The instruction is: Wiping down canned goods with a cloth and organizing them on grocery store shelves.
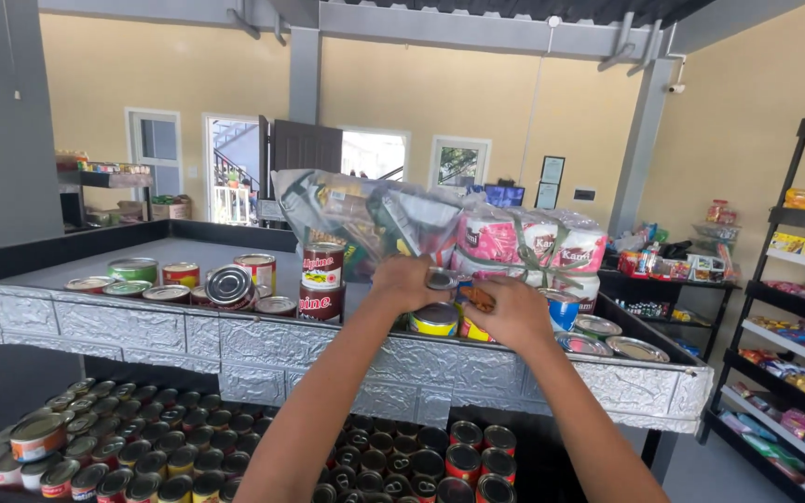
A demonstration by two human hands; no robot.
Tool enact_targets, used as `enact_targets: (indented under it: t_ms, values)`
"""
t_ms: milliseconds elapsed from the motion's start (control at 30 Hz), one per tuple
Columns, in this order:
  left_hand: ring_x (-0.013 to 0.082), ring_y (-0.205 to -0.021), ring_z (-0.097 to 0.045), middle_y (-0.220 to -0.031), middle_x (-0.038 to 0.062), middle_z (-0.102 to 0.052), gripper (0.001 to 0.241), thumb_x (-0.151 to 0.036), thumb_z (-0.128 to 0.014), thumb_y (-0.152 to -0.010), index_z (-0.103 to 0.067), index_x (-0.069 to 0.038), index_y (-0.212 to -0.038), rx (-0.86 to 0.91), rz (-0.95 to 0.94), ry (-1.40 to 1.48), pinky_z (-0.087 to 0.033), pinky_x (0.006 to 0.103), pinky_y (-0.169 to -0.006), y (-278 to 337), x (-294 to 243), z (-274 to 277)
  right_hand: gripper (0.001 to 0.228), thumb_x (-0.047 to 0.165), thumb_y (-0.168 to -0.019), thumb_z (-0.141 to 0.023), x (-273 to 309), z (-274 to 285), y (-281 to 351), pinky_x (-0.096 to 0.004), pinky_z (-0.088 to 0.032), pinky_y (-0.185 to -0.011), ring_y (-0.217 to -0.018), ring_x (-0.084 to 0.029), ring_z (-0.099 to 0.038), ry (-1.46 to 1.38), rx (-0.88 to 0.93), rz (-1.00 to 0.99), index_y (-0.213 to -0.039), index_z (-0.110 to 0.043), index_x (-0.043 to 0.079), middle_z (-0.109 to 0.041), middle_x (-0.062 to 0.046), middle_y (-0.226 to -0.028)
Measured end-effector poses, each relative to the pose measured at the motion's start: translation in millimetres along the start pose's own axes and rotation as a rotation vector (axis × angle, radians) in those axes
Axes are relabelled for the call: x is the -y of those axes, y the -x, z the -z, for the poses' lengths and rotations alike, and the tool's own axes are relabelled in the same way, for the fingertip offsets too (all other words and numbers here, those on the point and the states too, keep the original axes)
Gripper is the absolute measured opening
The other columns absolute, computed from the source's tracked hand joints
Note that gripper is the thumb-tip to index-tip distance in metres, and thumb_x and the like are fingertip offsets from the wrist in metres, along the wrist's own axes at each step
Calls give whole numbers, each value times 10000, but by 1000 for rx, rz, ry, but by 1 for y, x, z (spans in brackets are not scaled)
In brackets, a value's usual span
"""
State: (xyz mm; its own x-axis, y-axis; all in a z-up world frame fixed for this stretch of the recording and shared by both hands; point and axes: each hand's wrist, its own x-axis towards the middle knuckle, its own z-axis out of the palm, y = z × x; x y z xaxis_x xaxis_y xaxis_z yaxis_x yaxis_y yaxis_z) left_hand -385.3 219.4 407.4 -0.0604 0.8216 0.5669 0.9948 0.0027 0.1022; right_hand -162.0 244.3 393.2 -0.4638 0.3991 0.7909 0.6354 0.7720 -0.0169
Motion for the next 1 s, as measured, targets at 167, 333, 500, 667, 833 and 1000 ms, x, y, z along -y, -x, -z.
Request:
enact_targets:
  t_ms: [167, 333, 500, 667, 833, 1000]
  values:
    - [357, -1019, -700, -1118, 154, -733, 791, -617, -824, -652, -654, -126, -1248, -201, 7, 159, -547, 478, -891, 5, -7, 13, 467, 452, -730, -766, -8, 4, -2, -448, -568, -785, -917, -331, -715, -54, -123, -27, -1068, -789, 131, -745, -113, -1023]
    - [346, -971, -715, -1079, 164, -716, 727, -525, -891, -683, -654, -97, -1221, -557, -49, 399, -572, 452, -878, 8, -8, 13, 401, 405, -792, -759, -16, 31, -6, -432, -555, -782, -883, -325, -710, -183, -238, -165, -1067, -792, 115, -735, -112, -999]
    - [363, -1037, -666, -1103, 177, -653, 755, -388, -910, -718, -612, -57, -1328, -1042, -277, 408, -551, 456, -881, 62, -43, 42, 347, 318, -906, -733, 6, 61, 42, -434, -534, -831, -971, -328, -650, -88, -744, 141, -1097, -737, 29, -678, -139, -1066]
    - [337, -1032, -674, -1160, 154, -670, 821, -493, -887, -736, -590, -5, -1327, -1240, -258, 467, -566, 440, -916, 146, -59, 9, 392, 354, -910, -684, 22, 55, 122, -460, -533, -836, -1023, -336, -606, -65, -934, 255, -1104, -683, 12, -648, -176, -1115]
    - [324, -1028, -697, -1163, 149, -669, 911, -640, -815, -717, -568, 15, -1300, -1147, -300, 625, -584, 437, -923, 247, -57, -68, 455, 447, -930, -630, 31, 38, 207, -446, -596, -844, -989, -329, -598, -194, -938, 236, -1087, -657, 21, -615, -167, -1100]
    - [300, -1007, -692, -1131, 147, -688, 740, -432, -855, -684, -590, -43, -1255, -835, -4, 654, -572, 395, -905, 307, -31, -157, 380, 292, -790, -694, 29, 9, 253, -424, -528, -815, -922, -313, -668, -340, -467, 202, -1036, -710, 3, -702, -172, -1056]
